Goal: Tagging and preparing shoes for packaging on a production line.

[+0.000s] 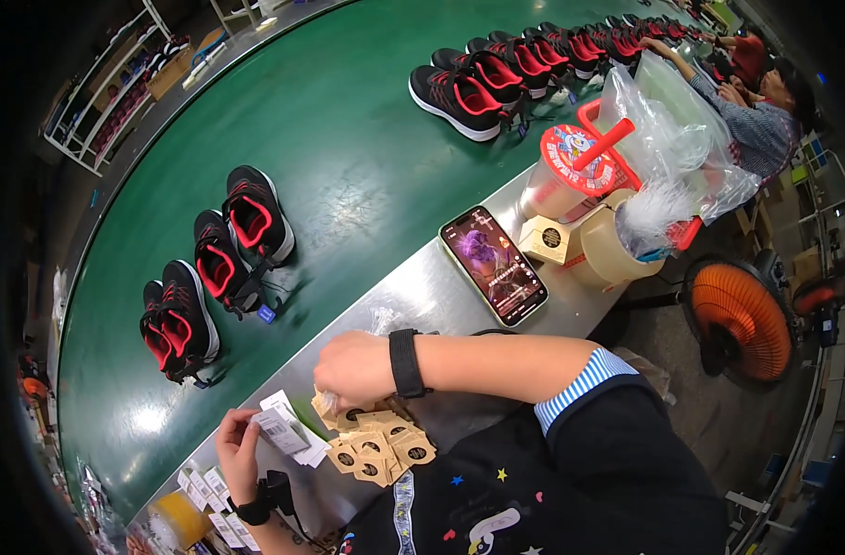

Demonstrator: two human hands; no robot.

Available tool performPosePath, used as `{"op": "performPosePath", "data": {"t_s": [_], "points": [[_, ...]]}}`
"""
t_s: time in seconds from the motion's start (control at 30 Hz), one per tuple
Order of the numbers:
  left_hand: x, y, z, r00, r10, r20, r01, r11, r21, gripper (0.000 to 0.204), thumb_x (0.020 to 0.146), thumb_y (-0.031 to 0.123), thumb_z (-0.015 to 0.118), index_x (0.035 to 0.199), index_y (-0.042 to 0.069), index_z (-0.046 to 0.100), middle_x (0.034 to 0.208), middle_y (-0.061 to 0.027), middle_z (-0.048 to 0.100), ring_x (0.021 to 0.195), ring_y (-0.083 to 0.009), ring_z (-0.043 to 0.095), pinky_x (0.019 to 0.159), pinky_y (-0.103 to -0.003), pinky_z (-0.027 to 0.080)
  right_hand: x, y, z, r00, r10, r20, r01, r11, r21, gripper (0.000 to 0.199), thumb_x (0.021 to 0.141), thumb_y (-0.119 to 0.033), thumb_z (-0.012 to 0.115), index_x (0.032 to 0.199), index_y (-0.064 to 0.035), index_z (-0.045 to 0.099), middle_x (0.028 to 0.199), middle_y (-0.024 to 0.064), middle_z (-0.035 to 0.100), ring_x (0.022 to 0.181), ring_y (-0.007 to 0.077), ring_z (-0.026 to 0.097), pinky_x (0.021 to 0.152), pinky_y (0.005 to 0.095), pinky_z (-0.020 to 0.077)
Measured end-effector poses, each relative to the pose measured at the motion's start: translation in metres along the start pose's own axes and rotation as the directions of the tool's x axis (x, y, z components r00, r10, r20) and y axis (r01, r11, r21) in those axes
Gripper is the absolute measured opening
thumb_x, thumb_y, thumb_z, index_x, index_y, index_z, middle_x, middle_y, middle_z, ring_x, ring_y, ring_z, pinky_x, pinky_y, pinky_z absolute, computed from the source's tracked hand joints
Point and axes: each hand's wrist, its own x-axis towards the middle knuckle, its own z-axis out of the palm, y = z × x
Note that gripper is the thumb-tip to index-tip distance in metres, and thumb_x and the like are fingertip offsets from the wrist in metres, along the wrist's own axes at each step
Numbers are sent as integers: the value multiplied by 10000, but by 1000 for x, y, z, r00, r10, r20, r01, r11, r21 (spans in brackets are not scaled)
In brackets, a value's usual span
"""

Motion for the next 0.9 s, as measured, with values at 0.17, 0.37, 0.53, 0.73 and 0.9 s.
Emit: {"op": "performPosePath", "data": {"t_s": [0.17,0.37,0.53,0.73,0.9], "points": [[-4,23,6,992,76,103,-65,992,-112,85,744,-38,528,812,-21,577,805,-34,483,743,-104,470,653,-203,391,-3,-10,-6,995,-49,-85,45,997,-55,211,638,-247,652,626,-42,600,613,130,578,648,315,581,579,400,457],[-4,52,43,979,182,92,-167,975,-149,116,723,-82,537,813,-36,593,908,-88,555,795,-123,530,648,-218,446,-6,-23,-12,922,-127,-364,137,991,0,222,714,-229,603,663,-37,504,634,94,535,597,296,553,521,381,429],[1,43,50,971,228,-65,-237,929,-283,155,732,-79,549,872,-33,593,820,-59,550,699,-101,524,606,-192,417,-5,-21,-12,822,36,-569,165,940,298,105,761,-131,550,791,-34,578,669,93,571,607,275,568,545,352,448],[10,50,62,955,193,-227,-239,951,-196,146,752,-56,561,894,-30,582,783,-34,523,672,-73,504,577,-181,417,-9,-26,-18,735,236,-636,239,787,568,264,794,-4,478,1049,-26,541,677,98,590,601,197,596,585,275,466],[15,54,74,945,269,-187,-298,944,-144,142,778,-42,561,918,-14,553,723,-1,517,622,-53,491,556,-167,392,-8,-27,-12,727,177,-664,214,860,464,241,776,-63,509,1016,-48,516,689,163,589,608,310,585,529,358,451]]}}
